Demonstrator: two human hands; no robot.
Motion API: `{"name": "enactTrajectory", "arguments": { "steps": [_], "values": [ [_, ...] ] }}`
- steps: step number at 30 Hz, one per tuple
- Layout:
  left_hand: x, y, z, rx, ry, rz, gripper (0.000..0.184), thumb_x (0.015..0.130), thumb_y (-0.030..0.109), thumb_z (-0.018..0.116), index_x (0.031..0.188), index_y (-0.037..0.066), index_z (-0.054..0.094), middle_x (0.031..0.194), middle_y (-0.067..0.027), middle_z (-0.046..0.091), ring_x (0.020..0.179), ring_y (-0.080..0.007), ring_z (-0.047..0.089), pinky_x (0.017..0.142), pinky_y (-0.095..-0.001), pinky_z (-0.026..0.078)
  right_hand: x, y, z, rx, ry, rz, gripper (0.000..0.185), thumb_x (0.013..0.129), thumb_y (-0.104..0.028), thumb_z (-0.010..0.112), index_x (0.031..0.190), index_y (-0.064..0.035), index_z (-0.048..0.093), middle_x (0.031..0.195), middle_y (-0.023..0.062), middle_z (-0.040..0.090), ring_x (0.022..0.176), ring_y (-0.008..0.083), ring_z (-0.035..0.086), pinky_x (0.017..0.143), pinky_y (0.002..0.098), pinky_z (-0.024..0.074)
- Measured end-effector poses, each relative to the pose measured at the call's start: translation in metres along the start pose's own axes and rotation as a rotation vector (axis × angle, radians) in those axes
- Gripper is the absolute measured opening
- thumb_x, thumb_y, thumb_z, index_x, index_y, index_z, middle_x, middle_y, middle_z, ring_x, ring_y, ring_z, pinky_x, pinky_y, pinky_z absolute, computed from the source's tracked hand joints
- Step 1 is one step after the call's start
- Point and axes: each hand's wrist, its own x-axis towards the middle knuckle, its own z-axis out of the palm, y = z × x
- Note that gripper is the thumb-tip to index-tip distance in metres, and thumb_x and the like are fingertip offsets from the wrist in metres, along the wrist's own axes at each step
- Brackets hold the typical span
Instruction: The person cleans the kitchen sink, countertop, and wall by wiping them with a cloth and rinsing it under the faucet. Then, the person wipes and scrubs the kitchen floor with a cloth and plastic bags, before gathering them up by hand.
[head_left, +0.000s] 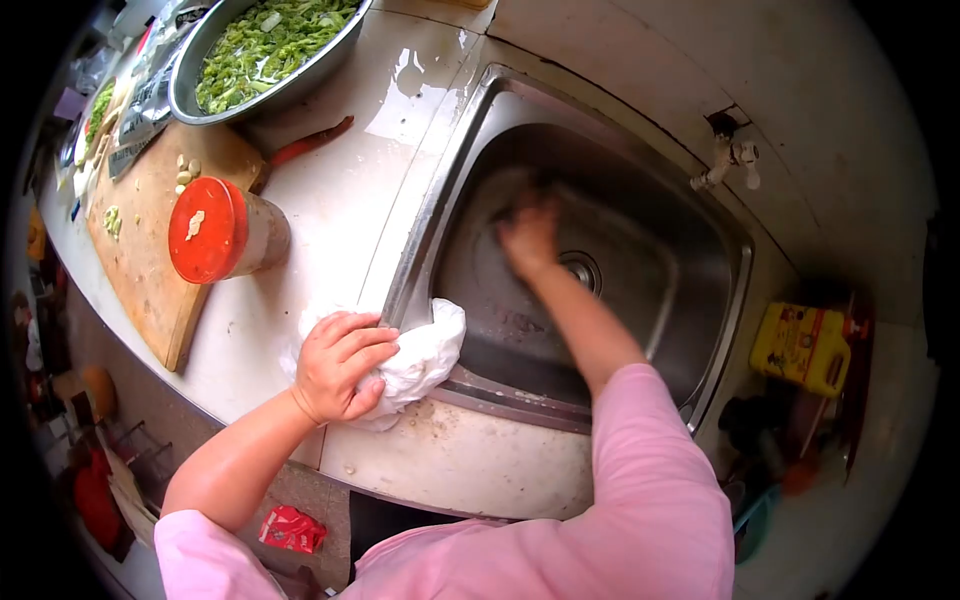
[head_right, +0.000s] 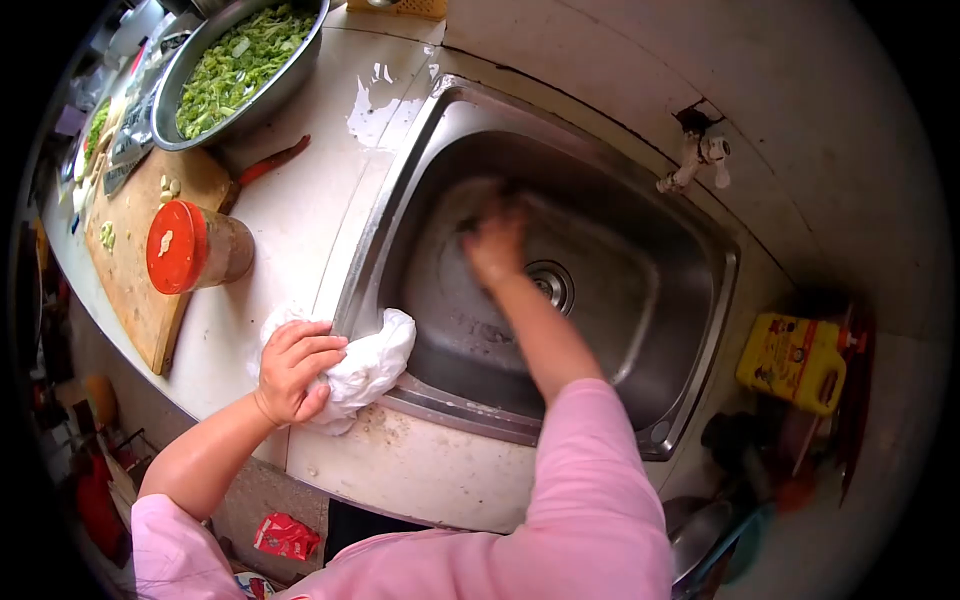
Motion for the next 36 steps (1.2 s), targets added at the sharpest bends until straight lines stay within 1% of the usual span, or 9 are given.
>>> {"name": "enactTrajectory", "arguments": {
  "steps": [2,4,11,16,18,20,23,28,36],
  "values": [
    [-0.001,-0.002,0.000,-0.015,-0.004,-0.003,0.031,0.072,0.030,0.051,0.092,0.008,0.062,0.099,-0.0074,0.062,0.097,-0.0273,0.055,0.084,-0.0410,0.042,-0.037,-0.051,-0.019,0.135,-0.413,-0.276,0.064,0.080,-0.034,0.054,0.130,0.0020,0.035,0.137,0.0171,0.032,0.129,0.0410,0.020,0.107,0.0459,0.0188],
    [-0.001,-0.001,0.000,-0.016,-0.009,0.004,0.031,0.072,0.030,0.051,0.092,0.008,0.061,0.100,-0.0074,0.061,0.097,-0.0275,0.055,0.084,-0.0410,0.042,-0.091,-0.026,-0.022,0.098,-0.382,-0.605,0.068,0.079,-0.034,0.056,0.132,0.0015,0.032,0.138,0.0161,0.031,0.129,0.0407,0.020,0.106,0.0460,0.0222],
    [0.002,-0.001,-0.001,0.000,-0.013,0.004,0.032,0.072,0.030,0.051,0.092,0.007,0.061,0.100,-0.0074,0.061,0.098,-0.0281,0.055,0.084,-0.0413,0.041,-0.050,0.009,-0.052,-0.078,-0.433,-0.182,0.069,0.080,-0.037,0.054,0.133,0.0000,0.030,0.141,0.0169,0.024,0.122,0.0432,0.030,0.106,0.0455,0.0223],
    [-0.001,-0.001,0.002,-0.008,-0.006,0.001,0.032,0.073,0.030,0.050,0.091,0.007,0.061,0.099,-0.0075,0.062,0.098,-0.0281,0.055,0.083,-0.0412,0.042,-0.084,-0.034,-0.022,0.114,-0.353,-0.617,0.064,0.083,-0.038,0.050,0.131,0.0011,0.033,0.142,0.0136,0.026,0.128,0.0361,0.026,0.107,0.0435,0.0218],
    [0.001,0.000,0.001,-0.006,-0.006,0.000,0.031,0.073,0.030,0.050,0.090,0.007,0.061,0.098,-0.0074,0.062,0.097,-0.0281,0.055,0.083,-0.0412,0.042,-0.100,0.025,-0.060,0.020,-0.737,-0.557,0.062,0.084,-0.037,0.049,0.133,-0.0020,0.032,0.143,0.0117,0.024,0.128,0.0357,0.025,0.107,0.0443,0.0201],
    [0.003,0.000,0.001,-0.002,0.000,-0.001,0.031,0.073,0.029,0.049,0.090,0.007,0.061,0.098,-0.0074,0.062,0.097,-0.0281,0.055,0.082,-0.0413,0.042,-0.135,0.101,-0.065,-0.081,-0.558,-0.754,0.062,0.085,-0.037,0.049,0.134,-0.0047,0.031,0.144,0.0101,0.022,0.128,0.0391,0.024,0.107,0.0453,0.0207],
    [0.002,0.000,0.001,0.004,0.005,0.006,0.031,0.073,0.030,0.050,0.091,0.007,0.061,0.098,-0.0075,0.062,0.097,-0.0284,0.055,0.082,-0.0414,0.042,-0.119,0.047,-0.054,-0.084,-0.613,-0.442,0.063,0.084,-0.038,0.049,0.134,-0.0046,0.031,0.144,0.0102,0.021,0.125,0.0418,0.026,0.106,0.0457,0.0221],
    [0.001,0.001,0.001,0.001,-0.004,0.008,0.031,0.075,0.030,0.049,0.090,0.006,0.061,0.098,-0.0080,0.062,0.096,-0.0289,0.055,0.082,-0.0416,0.042,-0.077,-0.018,-0.015,0.031,-0.272,-0.530,0.064,0.085,-0.039,0.049,0.135,-0.0053,0.029,0.144,0.0101,0.020,0.123,0.0432,0.029,0.106,0.0458,0.0221],
    [0.003,0.000,0.002,0.018,0.008,0.007,0.032,0.076,0.031,0.048,0.089,0.006,0.061,0.097,-0.0077,0.062,0.095,-0.0292,0.056,0.082,-0.0416,0.042,-0.096,0.009,-0.037,-0.001,-0.495,-0.585,0.062,0.085,-0.037,0.049,0.133,-0.0030,0.032,0.142,0.0122,0.024,0.125,0.0369,0.030,0.105,0.0448,0.0229]
  ]
}}
